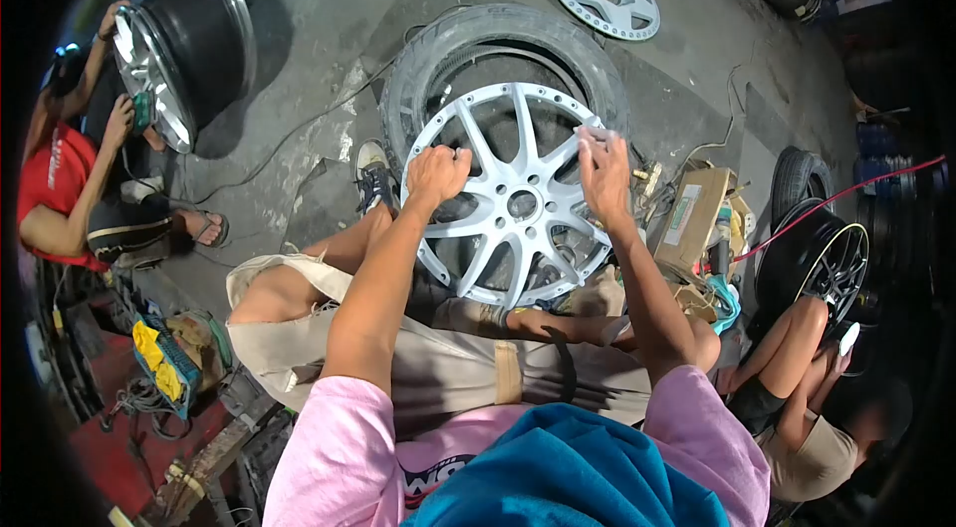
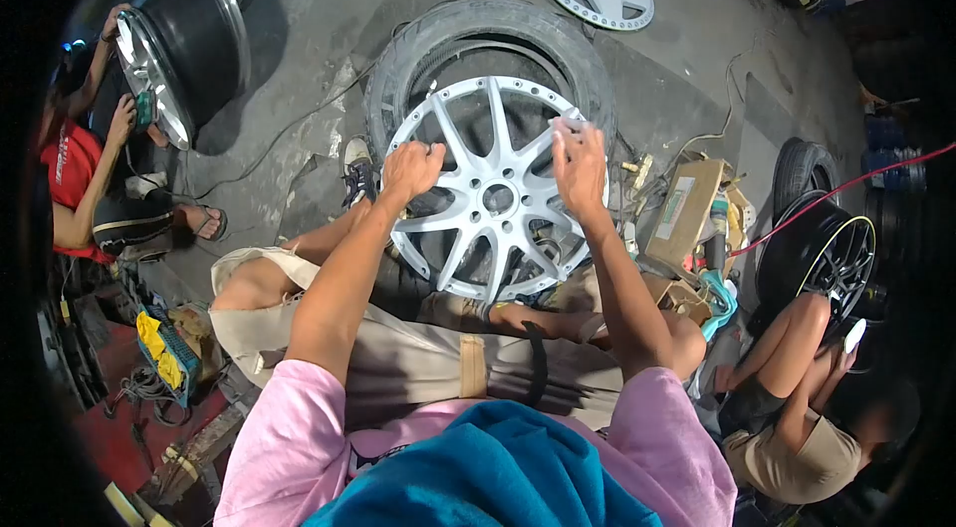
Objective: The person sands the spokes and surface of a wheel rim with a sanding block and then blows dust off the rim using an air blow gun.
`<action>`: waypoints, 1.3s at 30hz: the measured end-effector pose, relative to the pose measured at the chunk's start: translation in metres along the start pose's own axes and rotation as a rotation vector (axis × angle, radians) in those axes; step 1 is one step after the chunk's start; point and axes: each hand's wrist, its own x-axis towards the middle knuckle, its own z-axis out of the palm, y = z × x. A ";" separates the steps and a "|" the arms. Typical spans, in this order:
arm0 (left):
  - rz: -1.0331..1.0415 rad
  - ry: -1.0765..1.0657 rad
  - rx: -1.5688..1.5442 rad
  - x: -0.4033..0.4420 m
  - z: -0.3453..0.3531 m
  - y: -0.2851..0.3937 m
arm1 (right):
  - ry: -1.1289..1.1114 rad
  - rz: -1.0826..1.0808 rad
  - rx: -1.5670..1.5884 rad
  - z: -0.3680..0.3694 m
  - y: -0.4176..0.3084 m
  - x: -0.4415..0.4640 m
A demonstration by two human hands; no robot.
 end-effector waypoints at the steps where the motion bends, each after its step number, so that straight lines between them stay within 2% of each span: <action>1: 0.002 -0.005 0.004 0.001 0.002 -0.001 | 0.001 0.006 0.000 -0.004 0.000 0.001; 3: -0.007 0.021 -0.003 0.001 0.004 -0.001 | -0.056 -0.142 -0.234 -0.012 0.006 0.007; 4: -0.010 0.008 -0.004 0.000 0.001 0.001 | -0.041 -0.064 -0.275 -0.013 0.006 0.009; 5: -0.006 0.015 -0.004 0.001 0.001 0.001 | -0.034 -0.068 -0.275 -0.011 0.004 0.009; 8: -0.029 -0.008 0.025 0.005 0.005 -0.003 | -0.093 -0.391 -0.288 0.013 -0.004 -0.021; 9: -0.025 -0.011 0.027 0.005 0.006 -0.002 | -0.092 -0.387 -0.290 0.010 -0.007 -0.026; 11: -0.026 -0.002 0.027 0.006 0.007 -0.004 | -0.234 -0.498 -0.367 0.008 -0.012 -0.031; 13: -0.025 -0.003 0.031 0.006 0.006 -0.006 | -0.215 -0.600 -0.352 -0.005 0.012 -0.015; 15: -0.026 -0.002 0.013 0.004 0.008 -0.002 | -0.176 -0.428 -0.388 -0.018 0.024 0.003; 16: -0.023 0.003 0.009 0.002 0.006 -0.001 | -0.131 -0.276 -0.437 -0.018 0.020 0.011; 19: -0.019 -0.001 0.006 0.004 -0.003 0.002 | -0.100 -0.244 -0.321 -0.004 0.003 -0.004; 21: 0.002 0.025 0.022 0.006 0.008 -0.005 | -0.154 -0.402 -0.292 0.015 -0.010 -0.031; 23: -0.013 -0.026 0.021 0.002 0.002 0.000 | -0.085 -0.335 -0.243 0.020 -0.031 -0.049; 26: 0.016 0.055 0.024 0.003 0.008 -0.004 | -0.018 -0.350 -0.256 0.034 -0.032 -0.045; 30: 0.017 0.053 0.021 0.002 0.005 -0.001 | 0.010 -0.384 -0.289 0.057 -0.042 0.020; 32: -0.001 0.066 0.022 0.001 0.006 -0.003 | -0.059 -0.252 -0.308 0.074 -0.042 0.055; 35: 0.012 0.057 0.009 -0.002 0.002 0.000 | -0.122 -0.239 -0.289 0.079 -0.043 0.069; 39: 0.003 0.032 0.024 0.000 0.002 0.002 | -0.092 -0.375 -0.162 0.049 -0.040 0.004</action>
